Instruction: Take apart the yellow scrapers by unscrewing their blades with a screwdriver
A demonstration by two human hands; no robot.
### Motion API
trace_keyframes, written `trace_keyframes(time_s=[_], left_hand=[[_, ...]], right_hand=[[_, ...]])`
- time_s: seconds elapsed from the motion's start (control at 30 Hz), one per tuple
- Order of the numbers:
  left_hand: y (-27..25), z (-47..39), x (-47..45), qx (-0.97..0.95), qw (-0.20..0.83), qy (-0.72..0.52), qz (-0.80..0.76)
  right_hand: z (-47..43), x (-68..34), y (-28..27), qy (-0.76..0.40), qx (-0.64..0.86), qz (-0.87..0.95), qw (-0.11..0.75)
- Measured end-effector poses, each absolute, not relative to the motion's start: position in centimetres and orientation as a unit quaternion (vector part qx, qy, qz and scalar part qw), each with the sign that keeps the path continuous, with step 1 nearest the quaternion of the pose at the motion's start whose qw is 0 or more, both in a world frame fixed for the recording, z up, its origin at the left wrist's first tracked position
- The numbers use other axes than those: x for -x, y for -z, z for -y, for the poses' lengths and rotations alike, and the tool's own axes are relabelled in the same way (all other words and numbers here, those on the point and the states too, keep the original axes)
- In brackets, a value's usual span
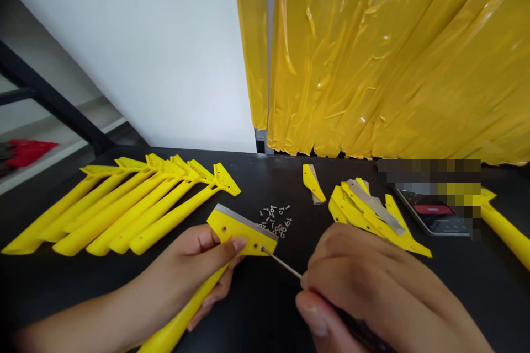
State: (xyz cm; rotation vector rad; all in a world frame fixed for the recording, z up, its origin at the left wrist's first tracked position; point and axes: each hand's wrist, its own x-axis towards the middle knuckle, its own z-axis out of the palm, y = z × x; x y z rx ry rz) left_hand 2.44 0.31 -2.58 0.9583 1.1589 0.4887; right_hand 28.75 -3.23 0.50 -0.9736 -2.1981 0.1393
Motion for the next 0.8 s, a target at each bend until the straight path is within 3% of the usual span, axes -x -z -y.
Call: trace_keyframes(time_s=[0.1, 0.33, 0.63, 0.8], left_hand=[[2.5, -0.1, -2.6, -0.434, 0.71, -0.211, -0.512], [2.5, 0.1, -2.6, -0.436, 0.71, -0.209, -0.511], [2.8, 0.0, -2.4, -0.444, 0.708, -0.207, -0.509], [2.9, -0.2, -2.5, -0.441, 0.694, -0.213, -0.527]], right_hand=[[3.2, -28.5, -0.2, -0.119, 0.338, 0.848, 0.39], [3.0, -27.7, -0.3, -0.1, 0.335, 0.852, 0.39], [3.8, -27.6, 0.7, -0.05, 0.392, 0.835, 0.382], [3.2, -27.6, 0.2, 0.051, 0.385, 0.851, 0.354]])
